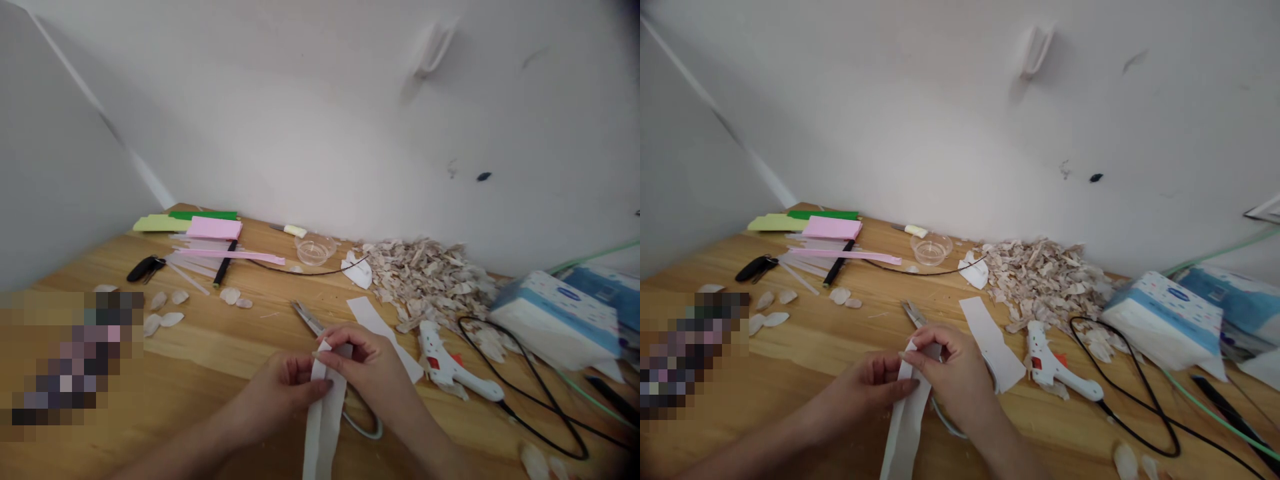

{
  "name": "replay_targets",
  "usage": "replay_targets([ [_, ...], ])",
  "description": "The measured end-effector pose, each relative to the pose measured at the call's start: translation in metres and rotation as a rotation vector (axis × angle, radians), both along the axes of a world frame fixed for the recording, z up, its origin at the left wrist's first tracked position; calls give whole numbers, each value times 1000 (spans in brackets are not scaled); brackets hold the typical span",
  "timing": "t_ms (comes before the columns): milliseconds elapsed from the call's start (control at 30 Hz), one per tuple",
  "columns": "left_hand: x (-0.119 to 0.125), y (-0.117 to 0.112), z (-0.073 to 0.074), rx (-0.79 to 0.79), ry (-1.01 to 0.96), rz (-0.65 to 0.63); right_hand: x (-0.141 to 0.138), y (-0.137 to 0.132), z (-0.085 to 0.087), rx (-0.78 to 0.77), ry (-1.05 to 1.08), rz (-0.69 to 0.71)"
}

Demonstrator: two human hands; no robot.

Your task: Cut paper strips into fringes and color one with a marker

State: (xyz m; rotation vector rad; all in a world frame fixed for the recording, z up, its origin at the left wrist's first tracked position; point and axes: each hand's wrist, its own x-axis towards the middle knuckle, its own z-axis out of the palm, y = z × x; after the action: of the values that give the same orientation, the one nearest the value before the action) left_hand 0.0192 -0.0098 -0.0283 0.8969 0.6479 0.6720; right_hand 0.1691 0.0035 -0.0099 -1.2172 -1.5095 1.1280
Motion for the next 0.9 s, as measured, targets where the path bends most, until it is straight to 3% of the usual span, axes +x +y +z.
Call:
replay_targets([
  [100,-1,1,0,3,-25,-5,0,0,0,24,-6,-6],
  [200,-1,2,-3,42,-10,66,-1,0,0,21,-24,5],
  [433,6,3,-7,149,242,282,-6,-1,-5,72,-57,10],
  [900,-1,2,-5,-60,23,89,-3,3,-5,36,-75,14],
])
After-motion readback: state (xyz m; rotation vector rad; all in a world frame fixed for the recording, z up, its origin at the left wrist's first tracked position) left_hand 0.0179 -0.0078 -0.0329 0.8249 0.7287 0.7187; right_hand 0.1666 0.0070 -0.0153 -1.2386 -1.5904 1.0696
